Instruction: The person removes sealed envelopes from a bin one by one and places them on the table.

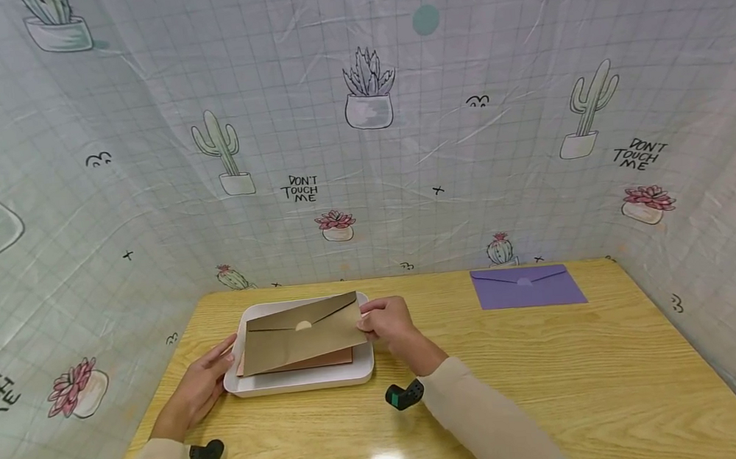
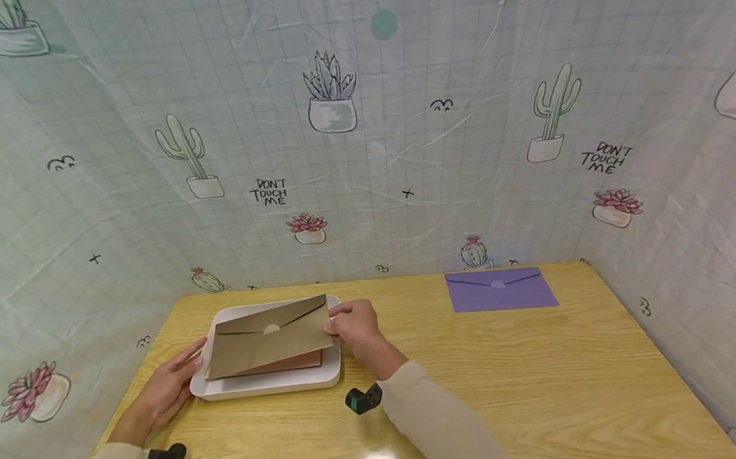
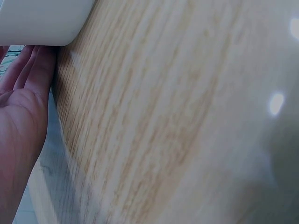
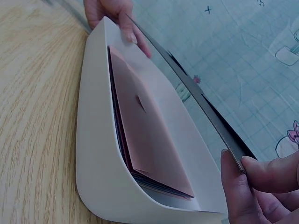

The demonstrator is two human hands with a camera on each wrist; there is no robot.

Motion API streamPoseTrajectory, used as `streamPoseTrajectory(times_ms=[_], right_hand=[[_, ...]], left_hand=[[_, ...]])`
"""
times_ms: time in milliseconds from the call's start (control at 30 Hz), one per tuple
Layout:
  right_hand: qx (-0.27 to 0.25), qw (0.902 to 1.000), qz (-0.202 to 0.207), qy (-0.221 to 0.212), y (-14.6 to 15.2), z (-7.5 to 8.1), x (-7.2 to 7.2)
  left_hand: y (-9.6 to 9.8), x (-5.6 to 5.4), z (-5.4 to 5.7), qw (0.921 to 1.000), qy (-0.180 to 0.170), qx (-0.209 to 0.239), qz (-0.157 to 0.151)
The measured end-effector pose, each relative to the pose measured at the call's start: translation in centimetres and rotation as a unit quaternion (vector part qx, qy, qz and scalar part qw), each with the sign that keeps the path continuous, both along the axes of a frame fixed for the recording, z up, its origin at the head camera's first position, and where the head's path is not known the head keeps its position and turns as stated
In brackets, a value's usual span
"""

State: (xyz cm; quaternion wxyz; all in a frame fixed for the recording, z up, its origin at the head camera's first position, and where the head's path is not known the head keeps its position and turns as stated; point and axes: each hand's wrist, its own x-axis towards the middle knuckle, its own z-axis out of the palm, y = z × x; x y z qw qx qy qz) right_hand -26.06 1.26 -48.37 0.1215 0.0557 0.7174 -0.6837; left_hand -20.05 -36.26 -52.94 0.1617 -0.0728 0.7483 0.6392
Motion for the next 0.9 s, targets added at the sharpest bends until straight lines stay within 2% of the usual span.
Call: streamPoseTrajectory(times_ms=[367,900], right_hand=[[0.004,1.0,-0.004,0.002,0.9,0.0,-0.7],[0.008,0.9997,-0.023,-0.002,2.5,0.3,-1.8]], left_hand=[[-0.1,-0.5,0.0,0.9998,-0.012,0.003,0.013],[-0.2,-1.0,0.0,0.9997,-0.017,0.005,0.016]])
